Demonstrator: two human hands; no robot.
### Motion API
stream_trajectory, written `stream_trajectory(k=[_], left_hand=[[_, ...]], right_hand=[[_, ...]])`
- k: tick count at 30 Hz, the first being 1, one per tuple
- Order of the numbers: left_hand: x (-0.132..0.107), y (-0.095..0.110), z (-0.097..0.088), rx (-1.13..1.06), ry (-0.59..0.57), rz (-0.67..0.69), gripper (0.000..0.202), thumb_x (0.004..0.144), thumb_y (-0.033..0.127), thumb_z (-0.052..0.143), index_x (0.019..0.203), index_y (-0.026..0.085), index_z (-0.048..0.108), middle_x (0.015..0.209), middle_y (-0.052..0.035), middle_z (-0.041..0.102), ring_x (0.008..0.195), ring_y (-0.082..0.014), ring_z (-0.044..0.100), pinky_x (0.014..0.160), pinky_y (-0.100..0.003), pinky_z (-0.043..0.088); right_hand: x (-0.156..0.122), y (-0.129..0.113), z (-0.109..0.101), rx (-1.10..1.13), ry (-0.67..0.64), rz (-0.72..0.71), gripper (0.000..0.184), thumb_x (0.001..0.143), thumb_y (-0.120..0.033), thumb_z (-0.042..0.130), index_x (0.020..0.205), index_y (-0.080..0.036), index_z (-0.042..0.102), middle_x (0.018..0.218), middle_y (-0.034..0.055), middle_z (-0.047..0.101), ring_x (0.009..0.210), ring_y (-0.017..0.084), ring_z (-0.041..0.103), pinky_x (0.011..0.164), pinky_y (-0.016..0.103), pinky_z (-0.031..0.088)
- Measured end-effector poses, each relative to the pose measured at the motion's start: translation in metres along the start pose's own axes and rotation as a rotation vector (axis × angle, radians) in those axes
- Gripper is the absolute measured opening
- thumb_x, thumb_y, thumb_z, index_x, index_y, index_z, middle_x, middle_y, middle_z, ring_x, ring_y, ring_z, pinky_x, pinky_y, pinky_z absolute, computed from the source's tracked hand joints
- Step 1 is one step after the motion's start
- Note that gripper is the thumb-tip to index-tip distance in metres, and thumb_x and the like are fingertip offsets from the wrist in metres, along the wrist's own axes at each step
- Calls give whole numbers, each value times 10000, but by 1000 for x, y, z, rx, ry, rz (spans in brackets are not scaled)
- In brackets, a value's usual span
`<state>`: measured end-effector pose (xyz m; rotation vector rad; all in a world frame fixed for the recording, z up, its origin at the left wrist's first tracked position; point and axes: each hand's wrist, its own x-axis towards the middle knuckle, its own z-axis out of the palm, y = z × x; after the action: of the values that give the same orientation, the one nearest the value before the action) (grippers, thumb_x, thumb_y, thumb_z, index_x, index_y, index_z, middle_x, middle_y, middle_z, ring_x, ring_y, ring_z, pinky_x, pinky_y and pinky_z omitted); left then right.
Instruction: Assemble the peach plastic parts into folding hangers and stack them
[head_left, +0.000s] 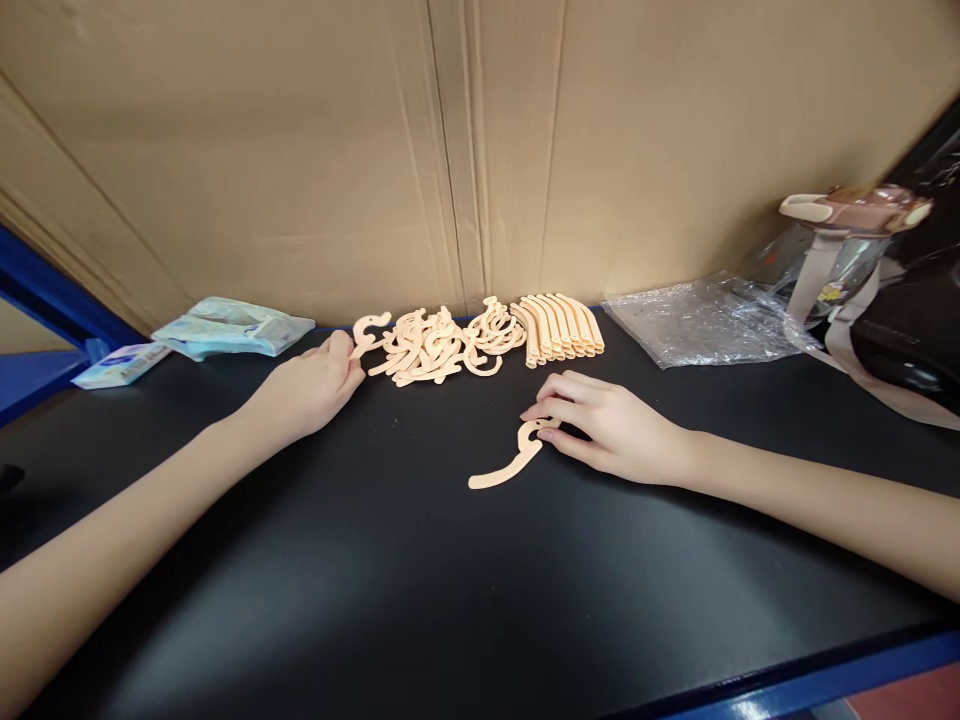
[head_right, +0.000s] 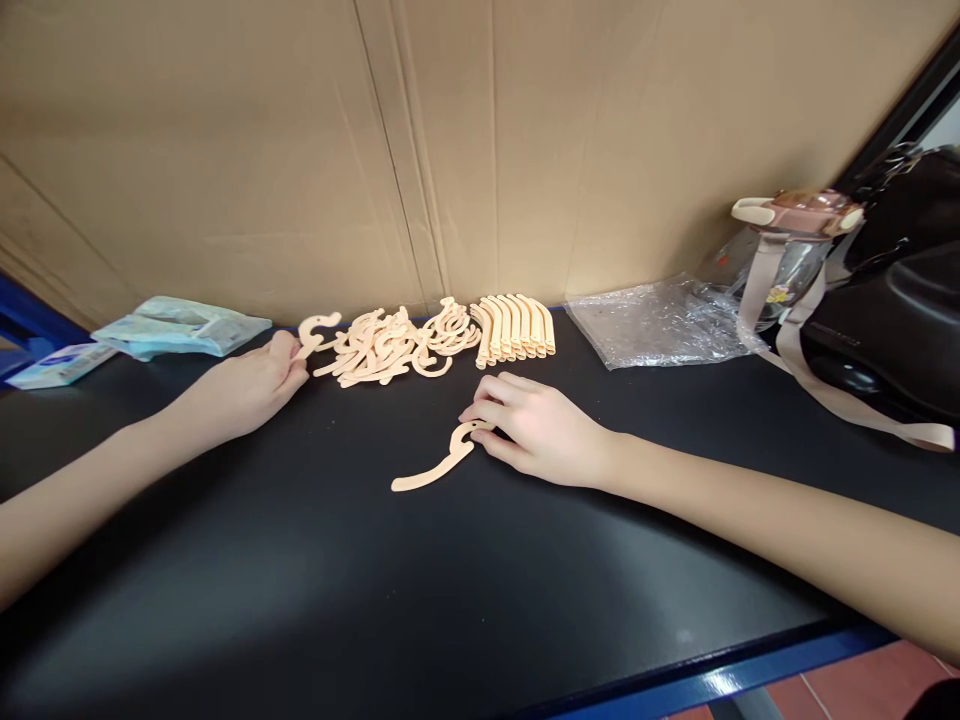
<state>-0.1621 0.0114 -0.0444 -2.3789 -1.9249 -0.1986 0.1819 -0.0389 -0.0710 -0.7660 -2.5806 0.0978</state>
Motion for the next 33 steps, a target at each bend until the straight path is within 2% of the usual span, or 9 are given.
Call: stream_trajectory(k=[4, 6, 9, 13, 16, 19, 23, 29, 33], left_hand=[[-2, 8, 0, -116, 119, -26, 305, 952, 311, 210, 1102, 155, 424, 988, -133, 595, 905, -287, 579, 741, -366, 397], [-6, 19, -1, -174, 189, 1, 300, 947, 311, 204, 987, 181, 471, 983, -116, 594, 937, -269, 564, 793, -369, 404], [-20, 45, -2, -233, 263, 87, 299, 923, 351, 232, 739, 213, 423, 814, -84, 543, 799, -239, 531, 735, -367, 399], [-51, 89, -2, -295, 219, 301, 328, 915, 344, 302, 623, 220, 384, 604, -14, 468, 625, -176, 471, 603, -313, 362], [-67, 107, 3, -306, 204, 586, 367, 954, 256, 352, 591, 201, 339, 557, 12, 433, 572, -141, 404, 555, -286, 317], [-70, 109, 10, -265, 202, 689, 360, 971, 218, 371, 613, 186, 371, 566, 23, 435, 570, -130, 363, 556, -277, 299], [-66, 103, 13, -250, 142, 677, 345, 979, 224, 391, 636, 180, 381, 587, 28, 443, 584, -120, 374, 562, -257, 307], [-65, 105, 9, -234, 141, 658, 303, 962, 250, 431, 674, 194, 357, 592, 33, 442, 612, -128, 410, 540, -242, 304], [-62, 104, 11, -255, 91, 665, 265, 951, 258, 445, 703, 200, 371, 608, 43, 459, 613, -122, 437, 529, -232, 297]], right_hand=[[0, 0, 0, 3, -3, 3, 246, 993, -244, 451, 1105, -154, 651, 993, 80, 616, 911, 188, 578, 841, 336, 511], [0, 1, 1, 5, -3, 6, 248, 993, -245, 455, 1110, -149, 651, 999, 79, 615, 917, 186, 577, 846, 331, 507], [1, 1, 1, -4, 4, -3, 250, 992, -243, 456, 1104, -140, 654, 1001, 80, 616, 916, 187, 579, 846, 328, 506], [1, 1, 1, -22, 12, -13, 242, 990, -234, 459, 1094, -133, 652, 988, 84, 614, 909, 192, 581, 837, 330, 505], [1, 0, 1, -16, 22, -17, 221, 984, -227, 474, 1077, -128, 648, 974, 81, 608, 898, 191, 576, 828, 326, 500], [2, 1, 1, -10, 29, -23, 195, 984, -228, 474, 1019, -138, 644, 959, 77, 605, 879, 188, 567, 813, 327, 498], [2, 1, 2, -4, 27, -18, 190, 985, -227, 471, 991, -141, 640, 953, 74, 603, 867, 184, 565, 805, 328, 497], [1, 1, 1, -6, 22, -5, 211, 984, -231, 477, 1082, -140, 640, 985, 77, 614, 898, 189, 578, 824, 334, 502], [1, 1, 1, -6, 21, -6, 211, 986, -232, 471, 1080, -146, 639, 980, 78, 614, 899, 190, 580, 823, 339, 508]])
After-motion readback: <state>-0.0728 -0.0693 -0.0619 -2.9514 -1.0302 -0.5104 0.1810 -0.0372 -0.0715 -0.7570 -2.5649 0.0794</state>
